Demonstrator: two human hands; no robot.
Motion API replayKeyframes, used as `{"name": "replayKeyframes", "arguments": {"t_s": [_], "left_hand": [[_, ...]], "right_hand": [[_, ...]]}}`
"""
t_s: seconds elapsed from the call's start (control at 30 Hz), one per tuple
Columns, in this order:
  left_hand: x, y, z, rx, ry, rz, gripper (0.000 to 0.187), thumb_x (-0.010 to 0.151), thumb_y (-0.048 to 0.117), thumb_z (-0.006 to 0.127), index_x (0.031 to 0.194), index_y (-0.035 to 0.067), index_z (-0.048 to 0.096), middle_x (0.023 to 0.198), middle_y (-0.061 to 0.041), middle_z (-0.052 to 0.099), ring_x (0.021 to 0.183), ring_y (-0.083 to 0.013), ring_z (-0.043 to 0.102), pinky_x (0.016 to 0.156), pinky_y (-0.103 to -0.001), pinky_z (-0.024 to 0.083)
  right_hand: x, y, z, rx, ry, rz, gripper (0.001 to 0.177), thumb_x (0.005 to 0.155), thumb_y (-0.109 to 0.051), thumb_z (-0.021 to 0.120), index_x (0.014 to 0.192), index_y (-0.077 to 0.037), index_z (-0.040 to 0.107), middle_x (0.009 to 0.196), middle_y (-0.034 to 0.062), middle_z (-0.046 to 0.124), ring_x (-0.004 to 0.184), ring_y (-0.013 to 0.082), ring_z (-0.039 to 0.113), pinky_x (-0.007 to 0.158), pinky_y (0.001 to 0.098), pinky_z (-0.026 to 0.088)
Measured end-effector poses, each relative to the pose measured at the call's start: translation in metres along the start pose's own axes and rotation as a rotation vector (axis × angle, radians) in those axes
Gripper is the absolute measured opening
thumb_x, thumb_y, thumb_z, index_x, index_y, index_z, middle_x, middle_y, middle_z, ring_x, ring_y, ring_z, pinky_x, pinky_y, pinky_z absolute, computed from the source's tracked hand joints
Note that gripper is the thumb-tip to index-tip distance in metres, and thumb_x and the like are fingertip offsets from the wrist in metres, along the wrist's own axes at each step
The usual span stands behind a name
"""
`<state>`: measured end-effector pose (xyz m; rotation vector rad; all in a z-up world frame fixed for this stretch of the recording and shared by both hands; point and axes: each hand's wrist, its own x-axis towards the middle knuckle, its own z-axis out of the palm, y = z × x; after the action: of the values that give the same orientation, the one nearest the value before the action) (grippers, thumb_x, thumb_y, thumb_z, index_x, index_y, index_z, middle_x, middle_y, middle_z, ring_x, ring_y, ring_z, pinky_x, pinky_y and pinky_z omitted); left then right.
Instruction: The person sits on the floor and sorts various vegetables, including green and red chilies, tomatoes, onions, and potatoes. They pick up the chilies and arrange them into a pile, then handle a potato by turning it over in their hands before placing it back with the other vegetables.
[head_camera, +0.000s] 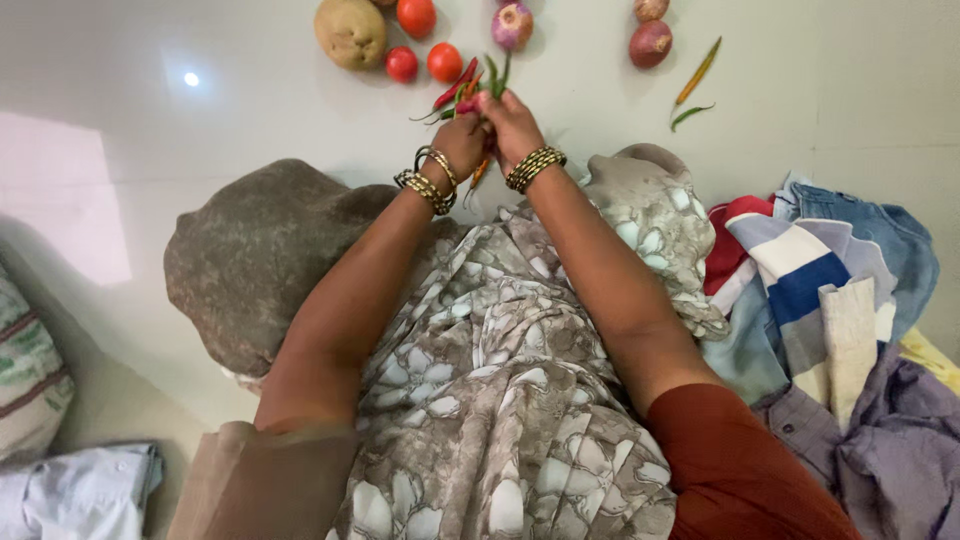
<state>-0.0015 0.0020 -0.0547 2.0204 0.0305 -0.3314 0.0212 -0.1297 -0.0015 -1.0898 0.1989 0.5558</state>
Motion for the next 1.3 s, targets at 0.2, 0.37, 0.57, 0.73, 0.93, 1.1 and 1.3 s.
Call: {"name": "replayKeyframes", "arguments": {"t_s": [0.2,0.37,0.57,0.73,0.93,1.1,1.3], "left_hand": [[-0.013,-0.003,0.014,0.337,-0.061,0.055,0.035,0.098,0.034,0.056,0.099,0.002,0.070,0.098,-0.026,0.071,0.095,-0.0450,0.067,0.086,-0.054,0.051],[-0.010,-0.012,-0.002,0.367,-0.061,-0.131,0.036,0.101,0.034,0.054,0.104,0.002,0.069,0.100,-0.027,0.071,0.097,-0.0441,0.067,0.086,-0.054,0.052],[-0.011,-0.020,-0.023,0.263,0.132,-0.117,0.032,0.100,0.031,0.055,0.104,0.003,0.070,0.103,-0.024,0.071,0.100,-0.0426,0.067,0.089,-0.053,0.051],[-0.024,0.003,-0.033,0.300,0.142,-0.125,0.027,0.098,0.027,0.061,0.106,0.001,0.067,0.108,-0.026,0.069,0.104,-0.0427,0.065,0.091,-0.051,0.052],[-0.041,0.026,-0.041,0.323,0.191,-0.087,0.034,0.094,0.027,0.067,0.118,0.004,0.062,0.113,-0.026,0.066,0.105,-0.0432,0.063,0.093,-0.050,0.051],[-0.040,0.032,-0.042,0.315,0.164,-0.101,0.035,0.094,0.028,0.069,0.120,0.004,0.063,0.116,-0.025,0.066,0.109,-0.0420,0.063,0.096,-0.049,0.050],[-0.040,0.038,-0.041,0.289,0.156,-0.147,0.035,0.094,0.027,0.068,0.119,0.005,0.063,0.120,-0.024,0.065,0.111,-0.0413,0.062,0.096,-0.049,0.050]], "right_hand": [[0.019,-0.010,-0.034,0.073,0.134,-0.060,0.029,0.098,-0.033,0.060,0.112,-0.008,0.053,0.099,0.0116,0.073,0.082,0.0223,0.073,0.066,0.0358,0.058],[0.022,-0.027,-0.055,-0.271,0.285,-0.102,0.025,0.100,-0.025,0.065,0.120,-0.013,0.057,0.109,0.0008,0.071,0.085,0.0116,0.064,0.065,0.0266,0.050],[-0.002,-0.074,-0.076,-0.283,0.351,-0.192,0.030,0.096,-0.024,0.067,0.123,-0.017,0.057,0.113,-0.0035,0.071,0.087,0.0085,0.062,0.068,0.0247,0.050],[0.012,-0.129,-0.128,-0.972,0.429,-0.478,0.033,0.099,-0.030,0.073,0.122,-0.009,0.061,0.110,0.0030,0.070,0.096,0.0176,0.065,0.080,0.0326,0.054],[0.004,-0.159,-0.187,-1.649,0.611,0.309,0.028,0.108,-0.027,0.052,0.116,-0.006,0.068,0.118,0.0198,0.072,0.108,0.0332,0.069,0.094,0.0427,0.054],[0.012,-0.129,-0.255,-1.652,0.745,0.645,0.031,0.104,-0.031,0.055,0.131,-0.015,0.055,0.131,0.0186,0.058,0.120,0.0348,0.058,0.099,0.0452,0.050],[0.020,-0.124,-0.248,-1.543,0.919,0.630,0.055,0.100,-0.035,0.059,0.150,-0.026,0.038,0.147,0.0172,0.041,0.133,0.0369,0.045,0.105,0.0483,0.045]]}}
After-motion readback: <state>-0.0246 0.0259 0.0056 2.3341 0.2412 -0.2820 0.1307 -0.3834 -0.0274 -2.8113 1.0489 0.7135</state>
